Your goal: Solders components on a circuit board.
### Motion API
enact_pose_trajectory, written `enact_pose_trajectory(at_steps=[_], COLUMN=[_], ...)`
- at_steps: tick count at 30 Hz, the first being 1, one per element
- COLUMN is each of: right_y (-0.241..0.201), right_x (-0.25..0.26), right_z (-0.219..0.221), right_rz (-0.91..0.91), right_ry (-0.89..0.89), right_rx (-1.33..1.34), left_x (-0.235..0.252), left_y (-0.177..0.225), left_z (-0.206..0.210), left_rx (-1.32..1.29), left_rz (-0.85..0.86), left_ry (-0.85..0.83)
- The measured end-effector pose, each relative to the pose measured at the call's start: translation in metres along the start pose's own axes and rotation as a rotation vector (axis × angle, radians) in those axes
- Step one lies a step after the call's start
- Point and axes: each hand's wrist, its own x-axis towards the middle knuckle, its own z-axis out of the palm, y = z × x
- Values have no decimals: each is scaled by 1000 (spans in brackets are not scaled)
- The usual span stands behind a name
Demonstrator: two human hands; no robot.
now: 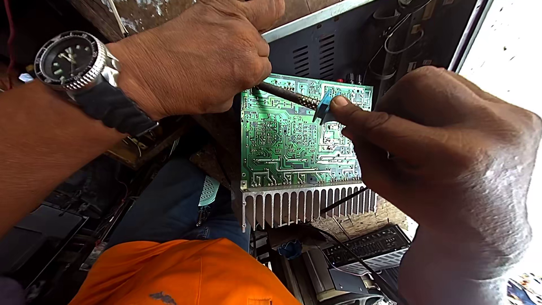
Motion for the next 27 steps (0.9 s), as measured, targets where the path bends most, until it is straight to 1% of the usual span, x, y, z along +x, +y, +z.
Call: enact_pose_trajectory(at_steps=[8, 12, 27], right_y=[5, 5, 3], right_x=[-12, -10, -3], right_z=[-4, -4, 1], right_rz=[70, 56, 30], right_ry=[-5, 2, -6], right_rx=[11, 11, 14], left_x=[0, 0, 0], left_y=[1, 0, -1], left_z=[-1, 0, 0], left_rx=[26, 13, 10], left_rz=[-17, -6, -21], left_ry=[-25, 3, -19])
